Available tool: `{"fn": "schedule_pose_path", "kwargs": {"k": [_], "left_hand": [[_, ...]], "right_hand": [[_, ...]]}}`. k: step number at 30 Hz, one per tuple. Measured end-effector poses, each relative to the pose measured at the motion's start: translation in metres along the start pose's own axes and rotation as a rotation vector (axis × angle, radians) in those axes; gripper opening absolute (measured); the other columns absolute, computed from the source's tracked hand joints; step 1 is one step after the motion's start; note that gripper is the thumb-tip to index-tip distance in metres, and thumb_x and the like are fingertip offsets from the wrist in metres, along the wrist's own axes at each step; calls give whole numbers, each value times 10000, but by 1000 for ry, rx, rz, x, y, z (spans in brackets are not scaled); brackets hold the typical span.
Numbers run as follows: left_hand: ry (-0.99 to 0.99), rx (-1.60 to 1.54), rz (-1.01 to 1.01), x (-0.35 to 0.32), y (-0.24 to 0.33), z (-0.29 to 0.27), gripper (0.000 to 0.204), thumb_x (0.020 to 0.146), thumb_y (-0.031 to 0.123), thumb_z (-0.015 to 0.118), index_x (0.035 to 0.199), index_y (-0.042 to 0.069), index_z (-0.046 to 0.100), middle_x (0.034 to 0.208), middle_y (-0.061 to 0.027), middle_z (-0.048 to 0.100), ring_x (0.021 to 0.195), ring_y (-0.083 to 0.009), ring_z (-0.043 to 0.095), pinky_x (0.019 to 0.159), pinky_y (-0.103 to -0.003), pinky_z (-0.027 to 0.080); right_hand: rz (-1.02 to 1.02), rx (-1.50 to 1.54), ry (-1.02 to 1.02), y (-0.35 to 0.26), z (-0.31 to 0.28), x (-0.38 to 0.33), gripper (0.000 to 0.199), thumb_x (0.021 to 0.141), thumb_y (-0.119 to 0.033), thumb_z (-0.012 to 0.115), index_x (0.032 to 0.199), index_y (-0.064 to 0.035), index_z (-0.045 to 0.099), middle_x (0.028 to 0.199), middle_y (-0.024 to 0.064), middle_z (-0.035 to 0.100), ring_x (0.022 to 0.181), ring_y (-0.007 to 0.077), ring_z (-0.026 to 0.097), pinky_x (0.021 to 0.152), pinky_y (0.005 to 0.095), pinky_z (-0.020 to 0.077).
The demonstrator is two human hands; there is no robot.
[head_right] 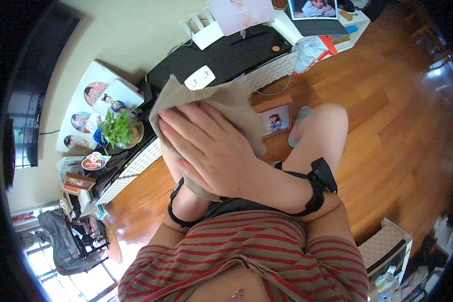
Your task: The person wipes a white handheld electronic device with a cloth, then wipes a black tabletop surface. They proceed to wipe two framed photographs and a small potted plant, placing each item back on the table after cleaning.
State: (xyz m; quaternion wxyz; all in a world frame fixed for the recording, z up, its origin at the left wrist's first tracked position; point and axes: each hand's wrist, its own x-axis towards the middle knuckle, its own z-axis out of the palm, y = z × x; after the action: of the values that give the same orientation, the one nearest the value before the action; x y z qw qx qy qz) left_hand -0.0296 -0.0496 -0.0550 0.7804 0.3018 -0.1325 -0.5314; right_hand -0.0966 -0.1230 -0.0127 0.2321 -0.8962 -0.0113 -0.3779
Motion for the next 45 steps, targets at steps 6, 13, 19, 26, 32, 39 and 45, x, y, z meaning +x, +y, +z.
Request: {"fn": "schedule_pose_path", "kwargs": {"k": [6,13,19,26,32,39,45], "left_hand": [[-231,-139,13,7,10,-10,723,983,578,307,1478,51,315,1470,-130,399,1339,-258,397,1127,-383,304],[-331,70,151,6,25,-59,540,1043,373,377,1469,48,306,1470,-126,386,1346,-247,392,1131,-384,315],[-9,149,52,-7,-17,-42,690,1006,506,387,1522,87,202,1520,-129,312,1376,-261,355,1129,-420,308],[-39,430,-48,-12,19,19,960,888,780,239,1542,85,136,1513,-153,323,1365,-294,372,1096,-424,339],[-15,-193,-99,3,36,1,858,940,712,245,1468,41,325,1425,-161,437,1282,-277,464,1068,-399,388],[-138,-536,-215,3,35,-17,823,936,697,308,1352,4,463,1269,-152,568,1126,-254,580,942,-366,499],[97,-174,-97,1,36,-3,814,955,672,289,1379,-10,430,1285,-169,557,1162,-262,554,1005,-375,450]], "right_hand": [[101,2,45,4,11,-1,632,835,-311,595,1313,79,456,1395,293,384,1307,459,369,1092,543,284],[75,92,-29,-14,26,-34,756,899,-542,475,1336,74,433,1396,344,357,1313,515,336,1113,586,228],[230,4,141,29,8,-12,781,947,-566,355,1364,93,390,1428,343,331,1379,490,263,1138,598,111],[969,893,-119,54,-4,-19,691,1035,-518,156,1323,15,490,1221,152,596,1132,188,566,980,343,426],[822,1141,192,39,2,-32,488,1066,-371,296,1191,3,583,1066,82,640,964,134,587,872,270,449],[1092,1752,465,42,4,-36,479,1045,-416,375,1244,-19,555,1132,82,629,969,113,607,834,253,491],[1001,1820,492,28,4,-44,525,1026,-427,422,1370,-31,435,1234,93,567,1091,133,563,960,283,450]]}}
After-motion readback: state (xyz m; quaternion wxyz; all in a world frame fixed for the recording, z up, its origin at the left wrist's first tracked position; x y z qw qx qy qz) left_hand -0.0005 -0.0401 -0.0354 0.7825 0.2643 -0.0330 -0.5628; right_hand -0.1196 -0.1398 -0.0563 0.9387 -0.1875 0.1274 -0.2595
